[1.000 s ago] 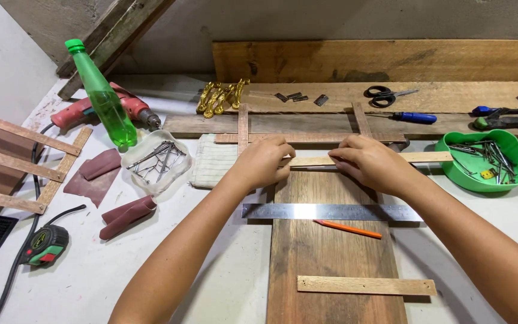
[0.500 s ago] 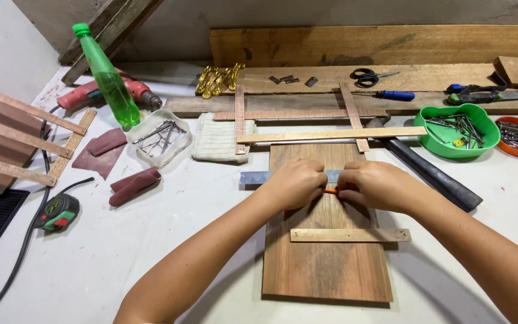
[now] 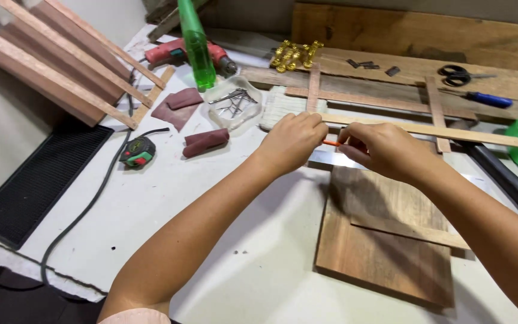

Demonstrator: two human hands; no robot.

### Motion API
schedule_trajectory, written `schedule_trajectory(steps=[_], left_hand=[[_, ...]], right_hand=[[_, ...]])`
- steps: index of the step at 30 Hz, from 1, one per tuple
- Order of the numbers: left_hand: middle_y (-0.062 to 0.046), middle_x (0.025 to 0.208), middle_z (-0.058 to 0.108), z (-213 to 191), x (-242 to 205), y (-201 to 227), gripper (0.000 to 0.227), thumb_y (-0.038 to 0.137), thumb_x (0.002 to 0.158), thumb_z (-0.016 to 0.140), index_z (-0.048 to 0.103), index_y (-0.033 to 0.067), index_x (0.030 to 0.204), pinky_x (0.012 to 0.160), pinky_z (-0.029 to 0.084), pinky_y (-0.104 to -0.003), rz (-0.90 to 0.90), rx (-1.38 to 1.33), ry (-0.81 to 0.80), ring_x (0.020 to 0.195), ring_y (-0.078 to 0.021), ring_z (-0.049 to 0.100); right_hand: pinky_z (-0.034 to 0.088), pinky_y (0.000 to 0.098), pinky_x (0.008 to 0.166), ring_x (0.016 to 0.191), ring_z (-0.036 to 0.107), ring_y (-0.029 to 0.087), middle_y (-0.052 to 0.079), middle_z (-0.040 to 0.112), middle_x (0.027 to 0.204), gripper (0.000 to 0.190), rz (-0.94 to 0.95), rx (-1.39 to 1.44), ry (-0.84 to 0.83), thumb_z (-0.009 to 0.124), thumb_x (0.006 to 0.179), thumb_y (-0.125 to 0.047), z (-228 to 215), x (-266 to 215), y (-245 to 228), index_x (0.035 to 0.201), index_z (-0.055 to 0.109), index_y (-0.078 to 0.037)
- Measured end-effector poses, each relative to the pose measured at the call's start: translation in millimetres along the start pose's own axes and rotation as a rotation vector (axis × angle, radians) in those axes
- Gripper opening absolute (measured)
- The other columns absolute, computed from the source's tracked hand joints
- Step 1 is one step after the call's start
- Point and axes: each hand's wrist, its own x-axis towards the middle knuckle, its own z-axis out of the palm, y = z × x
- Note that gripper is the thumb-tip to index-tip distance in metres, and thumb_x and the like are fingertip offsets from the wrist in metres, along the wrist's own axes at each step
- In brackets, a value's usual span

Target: Sanding small wooden pieces as part of a carpentry project.

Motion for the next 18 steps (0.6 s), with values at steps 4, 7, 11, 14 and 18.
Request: schedule_trajectory(steps=[4, 7, 11, 14, 18], left_hand=[[-0.005, 0.092, 0.063, -37.5, -25.5, -56.3, 0.006, 0.006, 0.085, 0.066, 0.065, 0.0094, 0.090, 0.078, 0.049, -0.041, -0.102, 0.081, -0.015, 0.094, -0.0260, 0.063], [-0.004, 0.091, 0.063, -56.2, -41.6, -97.2, 0.007, 0.007, 0.083, 0.067, 0.068, 0.0110, 0.088, 0.080, 0.048, -0.042, -0.148, 0.098, 0.019, 0.095, -0.0260, 0.064], [-0.003, 0.093, 0.066, -51.4, -58.2, -146.5, 0.005, 0.012, 0.085, 0.069, 0.072, 0.0139, 0.087, 0.081, 0.048, -0.042, -0.228, 0.056, 0.029, 0.097, -0.0249, 0.065], [-0.004, 0.093, 0.067, -35.0, -68.1, -174.1, 0.007, 0.013, 0.084, 0.070, 0.074, 0.0144, 0.090, 0.080, 0.049, -0.043, -0.268, 0.050, 0.001, 0.098, -0.0250, 0.066], [-0.005, 0.090, 0.067, -4.8, -76.8, -193.8, 0.010, 0.019, 0.082, 0.074, 0.074, 0.0129, 0.090, 0.080, 0.052, -0.044, -0.263, -0.019, -0.008, 0.095, -0.0279, 0.066]], right_hand=[[0.056, 0.0408, 0.063, 0.068, 0.071, 0.028, 0.011, 0.074, 0.079, 0.020, -0.247, 0.116, 0.155, 0.070, 0.092, -0.024, 16.7, 65.8, -29.7, 0.103, 0.069, -0.007], [0.056, 0.0406, 0.063, 0.067, 0.072, 0.027, 0.012, 0.074, 0.078, 0.020, -0.230, 0.119, 0.139, 0.072, 0.091, -0.023, 30.4, 114.1, -48.7, 0.104, 0.070, -0.007], [0.057, 0.0426, 0.066, 0.072, 0.072, 0.031, 0.014, 0.074, 0.083, 0.017, -0.331, 0.103, 0.202, 0.073, 0.088, -0.018, 51.2, 174.2, -62.9, 0.102, 0.075, -0.009], [0.058, 0.0440, 0.069, 0.076, 0.073, 0.032, 0.014, 0.076, 0.086, 0.017, -0.271, 0.087, 0.143, 0.071, 0.089, -0.018, 68.6, 205.7, -67.3, 0.104, 0.077, -0.011], [0.059, 0.0445, 0.070, 0.077, 0.074, 0.032, 0.013, 0.077, 0.089, 0.020, -0.211, 0.080, 0.099, 0.071, 0.089, -0.021, 85.7, 225.5, -66.9, 0.105, 0.076, -0.011]])
